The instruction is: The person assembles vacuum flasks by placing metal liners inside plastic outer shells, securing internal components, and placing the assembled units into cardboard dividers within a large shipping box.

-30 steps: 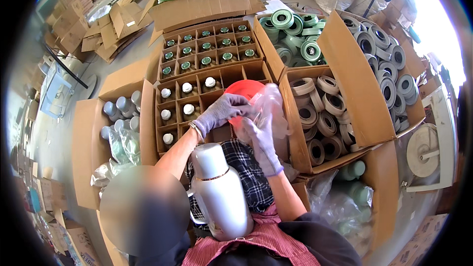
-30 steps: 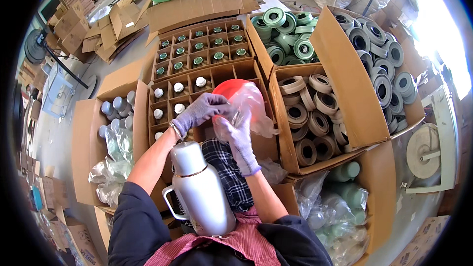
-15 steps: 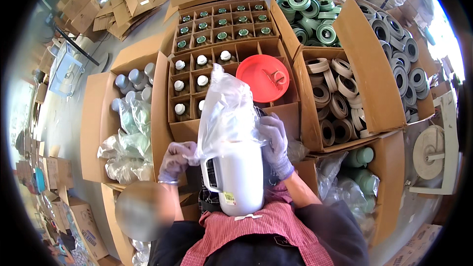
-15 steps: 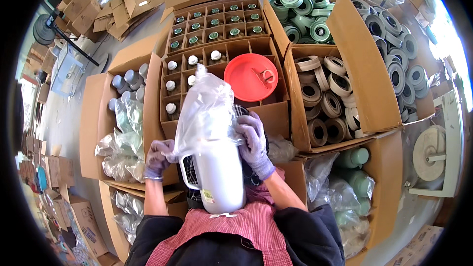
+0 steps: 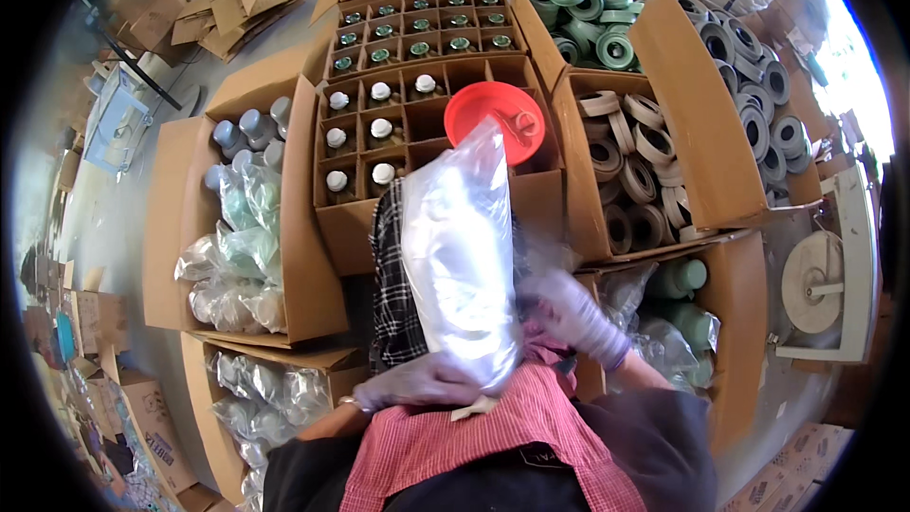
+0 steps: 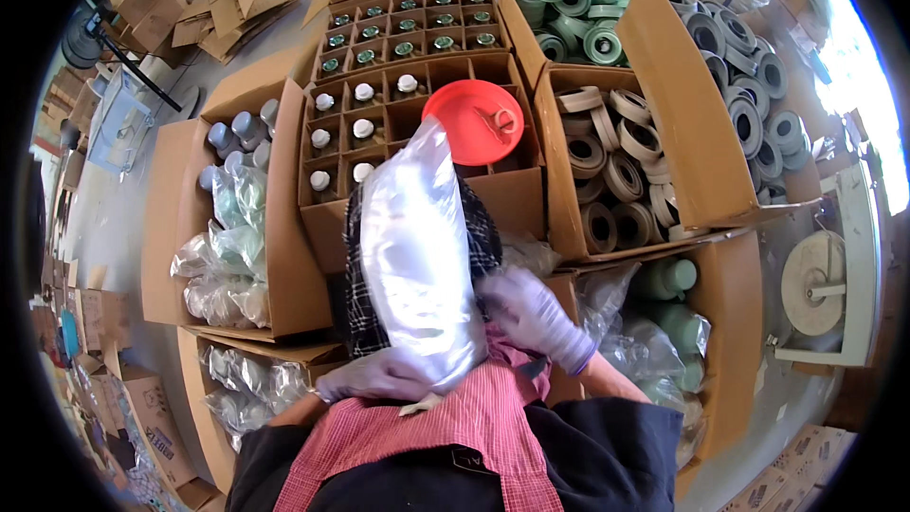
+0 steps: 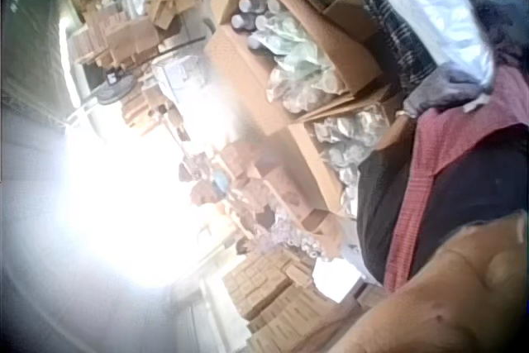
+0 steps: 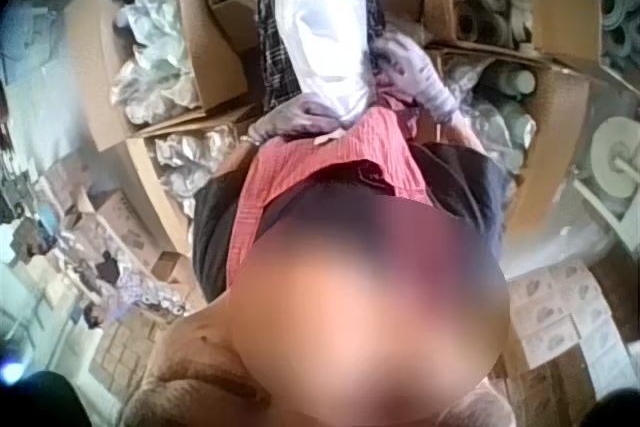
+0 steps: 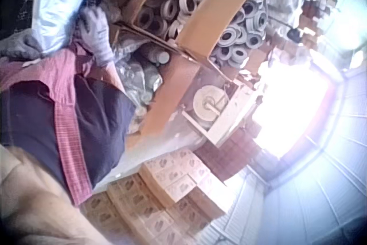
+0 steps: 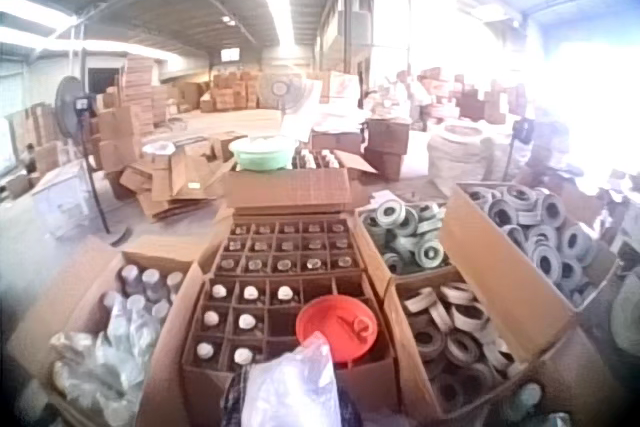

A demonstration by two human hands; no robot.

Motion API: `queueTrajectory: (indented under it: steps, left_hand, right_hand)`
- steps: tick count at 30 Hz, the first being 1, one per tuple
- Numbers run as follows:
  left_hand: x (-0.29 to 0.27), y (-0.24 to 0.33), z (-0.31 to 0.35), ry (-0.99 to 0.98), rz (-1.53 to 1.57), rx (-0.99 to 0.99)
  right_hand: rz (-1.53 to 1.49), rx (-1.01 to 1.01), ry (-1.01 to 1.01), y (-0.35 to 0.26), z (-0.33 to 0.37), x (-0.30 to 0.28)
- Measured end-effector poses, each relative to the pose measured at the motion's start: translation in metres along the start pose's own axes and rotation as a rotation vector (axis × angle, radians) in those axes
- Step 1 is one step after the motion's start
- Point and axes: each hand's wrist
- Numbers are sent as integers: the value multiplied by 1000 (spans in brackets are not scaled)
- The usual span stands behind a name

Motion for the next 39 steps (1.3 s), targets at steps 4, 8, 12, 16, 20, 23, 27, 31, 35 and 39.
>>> queueTrajectory:
  steps: [4, 8, 12, 16, 20, 23, 27, 31, 35, 39]
  left_hand:
    - [56, 52, -98, -116, -431, 387]
    - [73, 66, -115, -361, -558, 298]
    - [63, 85, -127, -555, -326, 227]
    - [33, 79, -140, -229, -260, 132]
    - [-5, 71, -142, 7, -224, 131]
    - [-29, 58, -131, 93, -79, 149]
    - [-43, 55, -140, 88, 55, 129]
    - [-44, 49, -153, 79, 111, 119]
    - [-45, 48, -159, 66, 172, 82]
    - [-48, 52, -165, 39, 192, 44]
  right_hand:
    - [-196, 142, 366, -60, -31, -31]
    - [-225, 532, 457, -34, -13, -34]
    - [-230, 688, 888, -33, 43, -88]
    - [420, 732, 1058, 0, 105, -117]
    - [257, 706, 1448, 101, 176, -75]
    - [-367, 634, 1650, 147, 203, -10]
    - [-12, 1024, 1304, 193, 244, 40]
    - [-587, 737, 1859, 168, 227, 24]
    - [-533, 953, 1783, 171, 234, 44]
    - [-343, 1493, 841, 218, 255, 24]
Point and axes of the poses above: each hand's wrist, its own z-axis away from the middle knuckle, its own x-axis out of the palm, y = z × x, and after that the axes turned 4 degrees about -x, right-handed
